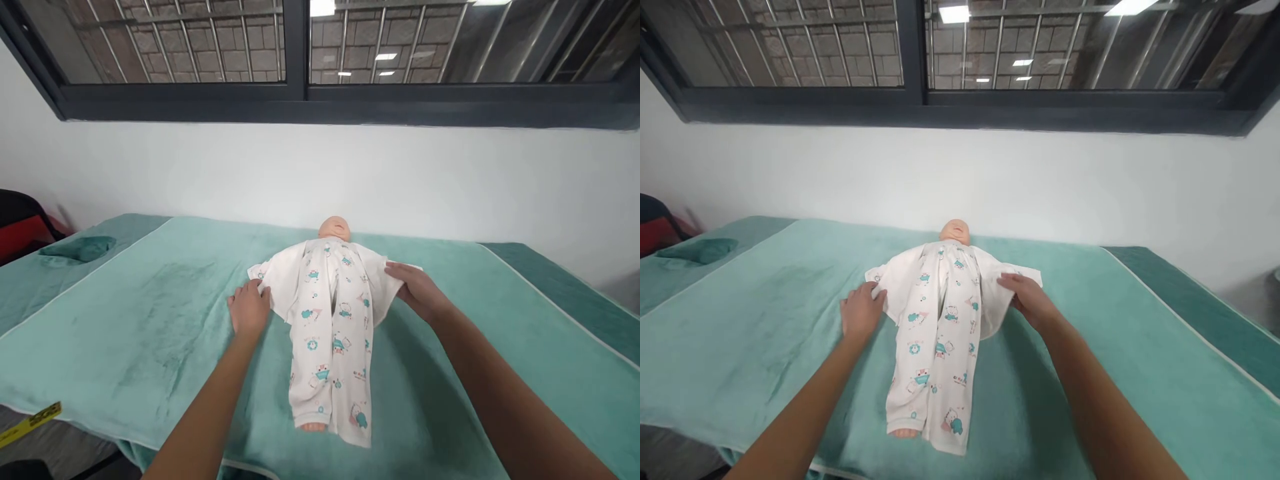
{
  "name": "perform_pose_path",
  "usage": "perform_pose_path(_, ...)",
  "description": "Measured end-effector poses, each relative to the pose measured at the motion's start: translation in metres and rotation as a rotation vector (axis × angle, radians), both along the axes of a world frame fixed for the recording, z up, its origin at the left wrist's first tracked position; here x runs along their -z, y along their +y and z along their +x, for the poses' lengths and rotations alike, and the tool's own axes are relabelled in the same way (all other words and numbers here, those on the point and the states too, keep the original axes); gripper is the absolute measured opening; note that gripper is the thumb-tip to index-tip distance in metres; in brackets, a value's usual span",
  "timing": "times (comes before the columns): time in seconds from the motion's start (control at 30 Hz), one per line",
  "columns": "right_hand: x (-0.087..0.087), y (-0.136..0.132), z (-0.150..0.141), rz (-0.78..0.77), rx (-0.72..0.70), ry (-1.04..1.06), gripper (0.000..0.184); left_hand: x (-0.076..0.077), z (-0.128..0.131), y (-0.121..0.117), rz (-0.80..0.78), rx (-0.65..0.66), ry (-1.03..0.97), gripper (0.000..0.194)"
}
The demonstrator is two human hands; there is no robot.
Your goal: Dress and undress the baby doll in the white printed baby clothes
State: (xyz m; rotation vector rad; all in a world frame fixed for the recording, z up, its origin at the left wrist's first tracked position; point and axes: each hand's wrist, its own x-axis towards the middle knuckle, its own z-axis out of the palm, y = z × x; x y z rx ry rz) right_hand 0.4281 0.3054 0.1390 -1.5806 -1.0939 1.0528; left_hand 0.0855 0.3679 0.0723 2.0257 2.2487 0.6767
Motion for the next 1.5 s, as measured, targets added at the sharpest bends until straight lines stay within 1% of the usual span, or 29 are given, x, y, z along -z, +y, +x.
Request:
perform_pose_path(0.03, -0.012, 0.003, -0.01, 0.07, -0.036, 0.129, 0.043, 0.0, 0.0, 0.0, 0.002, 0.0, 0.0, 0.035)
perform_pose_path(0.07, -0.023, 0.006, -0.021, 0.137, -0.033, 0.198, 0.044, 0.0, -0.001, 0.0, 0.005, 0.001, -0.002, 0.034)
perform_pose_path(0.1, -0.033, 0.007, -0.033, 0.183, -0.039, 0.216, 0.044, 0.0, -0.001, 0.0, 0.006, 0.0, -0.006, 0.033)
perform_pose_path(0.13, -0.041, 0.008, -0.045, 0.214, -0.088, 0.21, 0.043, 0.0, -0.001, 0.0, 0.005, 0.0, -0.01, 0.032)
perform_pose_path(0.17, -0.047, 0.008, -0.057, 0.214, -0.155, 0.151, 0.043, -0.001, -0.001, 0.0, 0.003, -0.002, -0.015, 0.031)
perform_pose_path(0.2, -0.05, 0.006, -0.069, 0.193, -0.21, 0.03, 0.044, -0.002, -0.001, -0.001, 0.001, -0.004, -0.02, 0.03)
perform_pose_path(0.3, -0.049, -0.006, -0.093, 0.078, -0.417, -0.387, 0.051, -0.004, -0.001, -0.002, 0.004, -0.006, -0.032, 0.029)
perform_pose_path(0.33, -0.047, -0.011, -0.097, 0.062, -0.476, -0.469, 0.053, -0.004, 0.0, -0.003, 0.009, -0.005, -0.035, 0.029)
perform_pose_path(0.4, -0.044, -0.02, -0.101, 0.084, -0.536, -0.496, 0.048, -0.004, 0.0, -0.003, 0.022, -0.002, -0.043, 0.028)
perform_pose_path(0.43, -0.043, -0.022, -0.101, 0.106, -0.526, -0.476, 0.044, -0.003, 0.0, -0.003, 0.03, -0.001, -0.045, 0.028)
perform_pose_path(0.5, -0.044, -0.021, -0.099, 0.158, -0.441, -0.448, 0.037, -0.002, 0.0, -0.003, 0.044, 0.0, -0.045, 0.028)
perform_pose_path(0.57, -0.043, -0.01, -0.098, 0.235, -0.319, -0.481, 0.032, -0.002, 0.0, -0.003, 0.05, 0.0, -0.043, 0.028)
perform_pose_path(0.63, -0.039, 0.009, -0.098, 0.352, -0.232, -0.573, 0.029, -0.003, 0.001, -0.004, 0.05, -0.001, -0.041, 0.028)
perform_pose_path(0.7, -0.032, 0.032, -0.101, 0.446, -0.231, -0.703, 0.03, -0.003, 0.001, -0.004, 0.051, -0.001, -0.042, 0.028)
perform_pose_path(0.77, -0.025, 0.054, -0.106, 0.471, -0.282, -0.857, 0.034, -0.003, 0.001, -0.004, 0.052, -0.001, -0.045, 0.028)
perform_pose_path(0.87, -0.02, 0.082, -0.116, 0.396, -0.37, -1.093, 0.039, -0.002, 0.001, -0.004, 0.049, -0.002, -0.042, 0.028)
perform_pose_path(0.97, -0.021, 0.102, -0.127, 0.317, -0.418, -1.212, 0.039, 0.0, 0.001, -0.003, 0.05, -0.008, -0.037, 0.028)
perform_pose_path(1.13, -0.029, 0.126, -0.138, 0.189, -0.419, -1.259, 0.034, 0.001, 0.001, -0.002, 0.08, -0.023, -0.078, 0.03)
perform_pose_path(1.27, -0.039, 0.143, -0.141, 0.044, -0.511, -1.259, 0.024, 0.002, -0.001, -0.002, 0.107, -0.037, -0.138, 0.031)
perform_pose_path(1.33, -0.042, 0.15, -0.142, -0.004, -0.545, -1.252, 0.022, 0.003, -0.001, -0.001, 0.106, -0.04, -0.147, 0.031)
perform_pose_path(1.4, -0.043, 0.154, -0.142, -0.029, -0.531, -1.248, 0.024, 0.004, -0.001, -0.001, 0.104, -0.043, -0.146, 0.031)
perform_pose_path(1.5, -0.041, 0.154, -0.144, -0.049, -0.434, -1.242, 0.03, 0.005, -0.002, 0.0, 0.112, -0.044, -0.147, 0.031)
